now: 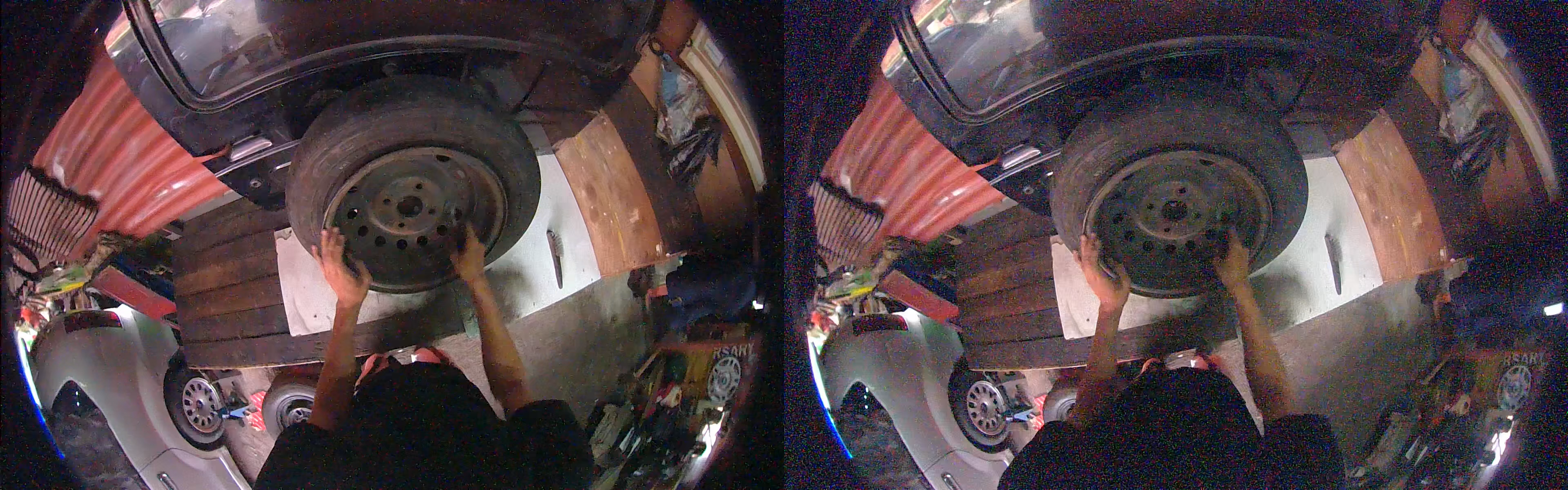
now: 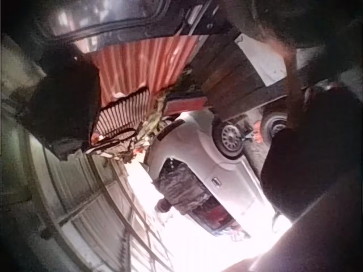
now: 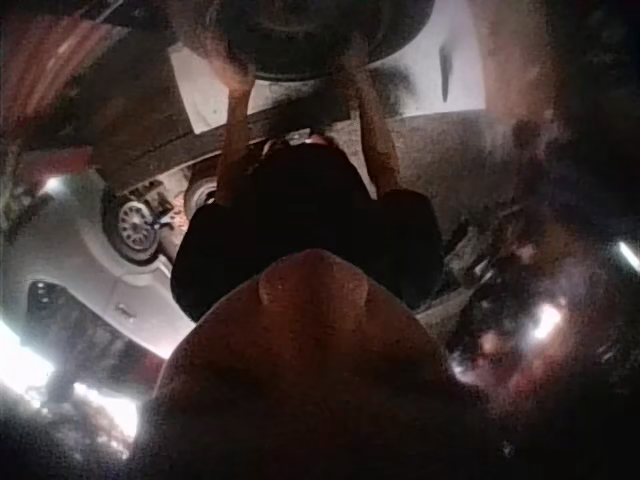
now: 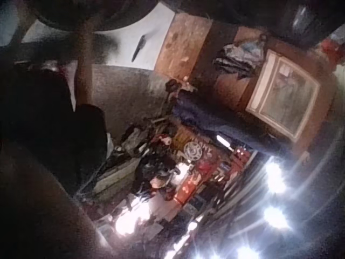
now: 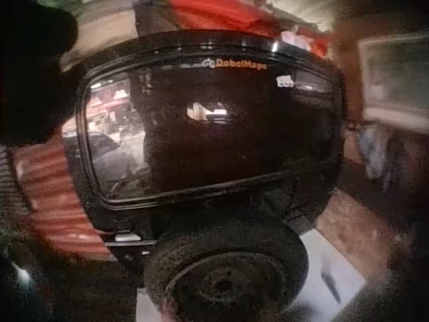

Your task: The person scrubs a car wheel with a brush and then uses a scraper to remove residue from the rim. The person works on the wheel while it is mounted on the vehicle.

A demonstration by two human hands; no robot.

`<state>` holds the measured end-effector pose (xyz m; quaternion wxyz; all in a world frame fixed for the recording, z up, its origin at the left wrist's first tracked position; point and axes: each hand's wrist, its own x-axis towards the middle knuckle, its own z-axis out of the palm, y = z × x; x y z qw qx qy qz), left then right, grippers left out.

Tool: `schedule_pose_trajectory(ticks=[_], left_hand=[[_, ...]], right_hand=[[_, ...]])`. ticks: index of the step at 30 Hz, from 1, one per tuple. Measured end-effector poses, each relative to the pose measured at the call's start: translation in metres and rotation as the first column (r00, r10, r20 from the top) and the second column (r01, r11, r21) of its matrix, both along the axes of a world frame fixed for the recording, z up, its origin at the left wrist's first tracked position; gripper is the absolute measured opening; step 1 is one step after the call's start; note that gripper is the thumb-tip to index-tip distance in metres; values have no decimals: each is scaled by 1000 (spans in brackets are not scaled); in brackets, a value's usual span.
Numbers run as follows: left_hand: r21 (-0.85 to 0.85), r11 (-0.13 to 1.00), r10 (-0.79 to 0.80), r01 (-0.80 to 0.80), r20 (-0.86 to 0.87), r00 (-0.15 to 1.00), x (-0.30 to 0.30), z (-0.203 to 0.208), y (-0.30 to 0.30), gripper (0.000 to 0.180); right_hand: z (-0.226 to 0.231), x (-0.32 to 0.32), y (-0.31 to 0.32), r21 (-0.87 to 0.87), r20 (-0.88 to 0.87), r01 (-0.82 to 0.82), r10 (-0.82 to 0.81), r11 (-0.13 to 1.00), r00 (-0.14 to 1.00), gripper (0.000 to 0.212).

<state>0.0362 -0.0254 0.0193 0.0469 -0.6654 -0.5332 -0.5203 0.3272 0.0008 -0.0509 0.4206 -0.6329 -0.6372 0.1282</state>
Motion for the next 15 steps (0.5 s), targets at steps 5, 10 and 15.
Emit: schedule_pose_trajectory(ticks=[5, 10, 15], left_hand=[[-255, 935, -298, 246, -189, 936, 35, 18, 19, 75], [-419, 853, -430, 311, -227, 874, 66, 33, 61, 88], [-453, 834, -454, 314, -242, 857, 74, 20, 89, 99]], right_hand=[[96, 9, 32, -251, 410, 131, -17, 959, 912, 62], [48, 1, 23, -313, 367, 231, -107, 921, 924, 62], [25, 7, 21, -282, 252, 267, -197, 922, 947, 56]])
